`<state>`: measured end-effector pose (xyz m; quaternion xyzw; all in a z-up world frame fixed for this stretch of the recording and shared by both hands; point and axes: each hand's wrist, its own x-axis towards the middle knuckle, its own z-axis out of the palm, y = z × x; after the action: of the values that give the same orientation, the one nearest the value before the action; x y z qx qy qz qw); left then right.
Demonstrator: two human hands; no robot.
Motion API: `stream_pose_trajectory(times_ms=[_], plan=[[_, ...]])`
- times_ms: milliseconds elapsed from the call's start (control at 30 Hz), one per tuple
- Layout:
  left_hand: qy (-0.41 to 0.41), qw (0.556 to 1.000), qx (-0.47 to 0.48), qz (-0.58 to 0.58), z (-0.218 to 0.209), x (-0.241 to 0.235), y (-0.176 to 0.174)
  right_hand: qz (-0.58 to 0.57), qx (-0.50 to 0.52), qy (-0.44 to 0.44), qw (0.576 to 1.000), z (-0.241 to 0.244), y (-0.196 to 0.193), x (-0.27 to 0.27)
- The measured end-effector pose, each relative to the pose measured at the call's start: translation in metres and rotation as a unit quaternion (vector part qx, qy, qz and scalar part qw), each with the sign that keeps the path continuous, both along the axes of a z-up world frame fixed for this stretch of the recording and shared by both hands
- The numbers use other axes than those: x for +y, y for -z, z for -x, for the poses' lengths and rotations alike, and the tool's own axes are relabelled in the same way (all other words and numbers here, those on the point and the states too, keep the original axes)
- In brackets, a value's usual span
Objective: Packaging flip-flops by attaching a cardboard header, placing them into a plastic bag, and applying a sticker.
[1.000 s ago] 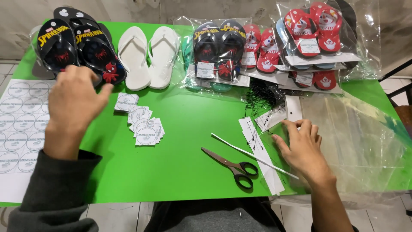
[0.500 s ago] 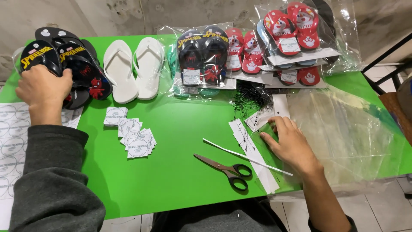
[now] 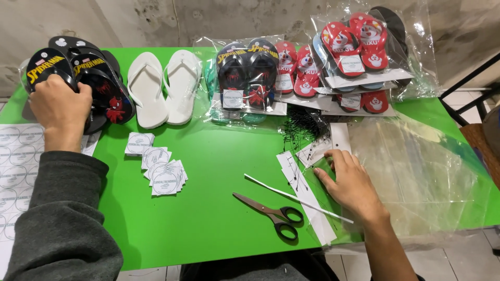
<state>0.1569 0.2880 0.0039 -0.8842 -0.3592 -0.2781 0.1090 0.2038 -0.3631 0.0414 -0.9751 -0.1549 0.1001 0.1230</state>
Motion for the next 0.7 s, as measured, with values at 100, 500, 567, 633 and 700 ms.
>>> stream_pose_trajectory(times_ms=[100,500,567,633,700], plan=[[0.025,0.998,-0.051,-0.006,-0.001,0.001,-0.001,-0.009,-0.012,0.001,1.000,-0.001,0.004,-0.002],[0.100,0.985,-0.136,-0.040,0.009,-0.046,-0.061,0.002,-0.013,0.004,1.000,-0.012,0.023,-0.007],[0.116,0.983,-0.138,-0.014,0.012,-0.069,-0.072,0.004,-0.008,0.007,1.000,-0.012,0.021,-0.007],[0.132,0.982,-0.139,0.007,0.017,-0.095,-0.083,0.002,-0.003,0.008,1.000,-0.013,0.023,-0.009],[0.193,0.971,-0.139,0.030,0.023,-0.123,-0.093,-0.010,-0.021,-0.002,1.000,-0.013,0.028,-0.011]])
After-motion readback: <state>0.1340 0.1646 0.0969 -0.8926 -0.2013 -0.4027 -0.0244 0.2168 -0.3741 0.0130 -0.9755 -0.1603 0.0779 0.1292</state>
